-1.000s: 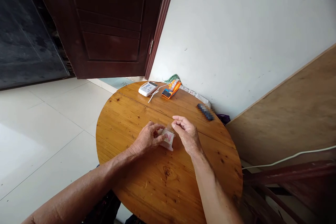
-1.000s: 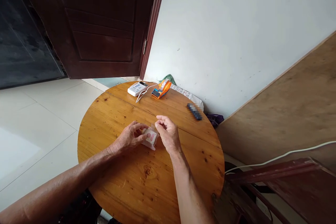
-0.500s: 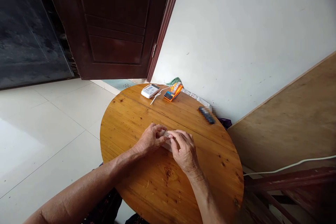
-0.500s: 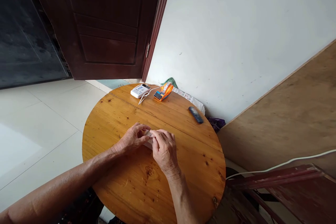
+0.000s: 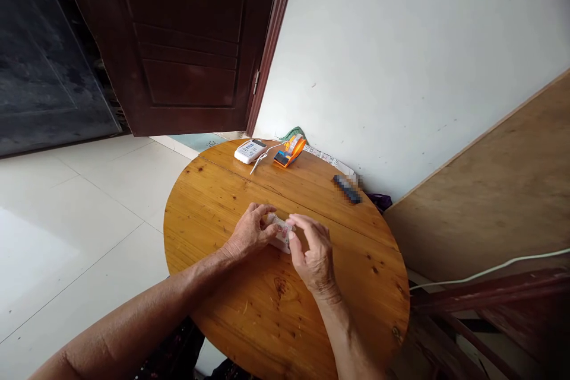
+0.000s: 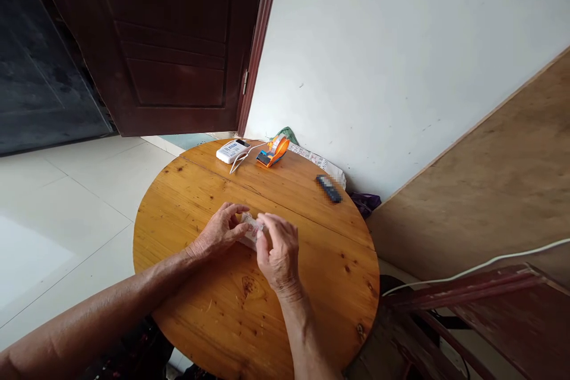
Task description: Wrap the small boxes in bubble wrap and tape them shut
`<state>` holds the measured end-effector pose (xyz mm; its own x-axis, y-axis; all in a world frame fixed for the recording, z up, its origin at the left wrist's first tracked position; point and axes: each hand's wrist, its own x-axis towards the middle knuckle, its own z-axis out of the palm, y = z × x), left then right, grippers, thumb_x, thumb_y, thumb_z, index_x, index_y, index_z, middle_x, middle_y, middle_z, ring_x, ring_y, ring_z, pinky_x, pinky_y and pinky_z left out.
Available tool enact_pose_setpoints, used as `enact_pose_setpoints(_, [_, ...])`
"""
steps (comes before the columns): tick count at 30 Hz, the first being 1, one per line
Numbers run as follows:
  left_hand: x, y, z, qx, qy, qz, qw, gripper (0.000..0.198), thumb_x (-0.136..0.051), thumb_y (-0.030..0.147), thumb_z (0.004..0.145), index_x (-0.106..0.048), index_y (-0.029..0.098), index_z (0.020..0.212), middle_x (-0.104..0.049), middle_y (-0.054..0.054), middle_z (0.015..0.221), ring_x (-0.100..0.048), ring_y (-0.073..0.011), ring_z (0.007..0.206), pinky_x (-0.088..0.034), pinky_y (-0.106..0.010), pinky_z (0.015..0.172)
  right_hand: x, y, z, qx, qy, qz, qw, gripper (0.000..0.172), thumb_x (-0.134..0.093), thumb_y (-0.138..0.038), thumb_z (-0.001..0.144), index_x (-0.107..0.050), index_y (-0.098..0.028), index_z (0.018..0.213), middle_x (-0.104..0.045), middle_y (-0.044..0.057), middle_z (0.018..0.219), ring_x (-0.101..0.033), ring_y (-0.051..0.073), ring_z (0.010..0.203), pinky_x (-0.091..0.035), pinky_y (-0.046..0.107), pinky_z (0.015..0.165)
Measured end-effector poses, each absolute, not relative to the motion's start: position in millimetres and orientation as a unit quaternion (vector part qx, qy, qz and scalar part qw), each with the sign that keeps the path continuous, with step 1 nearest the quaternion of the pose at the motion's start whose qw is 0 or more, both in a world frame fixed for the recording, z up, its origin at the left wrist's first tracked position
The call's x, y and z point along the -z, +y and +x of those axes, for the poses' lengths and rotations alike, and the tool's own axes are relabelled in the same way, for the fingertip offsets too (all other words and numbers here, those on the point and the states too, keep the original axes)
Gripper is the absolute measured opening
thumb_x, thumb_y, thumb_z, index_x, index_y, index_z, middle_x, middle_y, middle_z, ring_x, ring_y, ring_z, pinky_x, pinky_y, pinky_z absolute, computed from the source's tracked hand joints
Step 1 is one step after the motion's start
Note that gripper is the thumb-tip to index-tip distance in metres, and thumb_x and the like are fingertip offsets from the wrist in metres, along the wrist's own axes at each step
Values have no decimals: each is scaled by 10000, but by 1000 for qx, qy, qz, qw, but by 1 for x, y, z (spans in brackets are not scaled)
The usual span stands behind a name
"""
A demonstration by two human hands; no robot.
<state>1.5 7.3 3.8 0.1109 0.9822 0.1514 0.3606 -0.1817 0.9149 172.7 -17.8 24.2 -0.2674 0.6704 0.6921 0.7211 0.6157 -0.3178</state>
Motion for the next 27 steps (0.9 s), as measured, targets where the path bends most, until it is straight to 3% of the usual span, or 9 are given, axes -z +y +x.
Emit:
enact_pose_setpoints(3, [0, 8, 2, -425, 513, 644, 375, 384, -633, 272, 798, -635, 182, 1171, -549, -36, 1002, -558, -127, 745, -501, -283, 740, -21, -16, 179, -84, -767, -486, 410, 550, -598, -299, 861, -448, -207, 1382, -651, 124, 1247, -609, 274, 1144, -477, 450, 952])
enact_pose_setpoints(6, [2, 9, 1, -425, 508, 648, 375, 366, -621, 262, 806, -639, 182, 1162, -553, -40, 1015, -562, -129, 756, -502, -285, 746, -17, -14, 180, -145, -783, -484, 363, 712, -675, -346, 796, -392, -223, 1438, -627, 122, 1290, -600, 287, 1171, -465, 467, 991])
enact_pose_setpoints(13, [-4, 8, 1, -413, 504, 650, 392, 367, -624, 207, 783, -652, 184, 1148, -554, -42, 1036, -567, -126, 759, -505, -274, 747, -19, -11, 173, -85, -815, -465, 335, 538, -649, -222, 790, -532, -234, 1314, -704, 99, 1126, -661, 281, 1038, -489, 444, 934])
enact_pose_setpoints(27, [-4, 5, 6, -431, 506, 641, 385, 246, -625, 213, 805, -696, 201, 1040, -548, -29, 999, -565, -119, 777, -494, -254, 745, -21, -9, 172, -109, -810, -472, 331, 464, -624, -192, 760, -572, -225, 1220, -713, 82, 1154, -667, 257, 1047, -491, 413, 923])
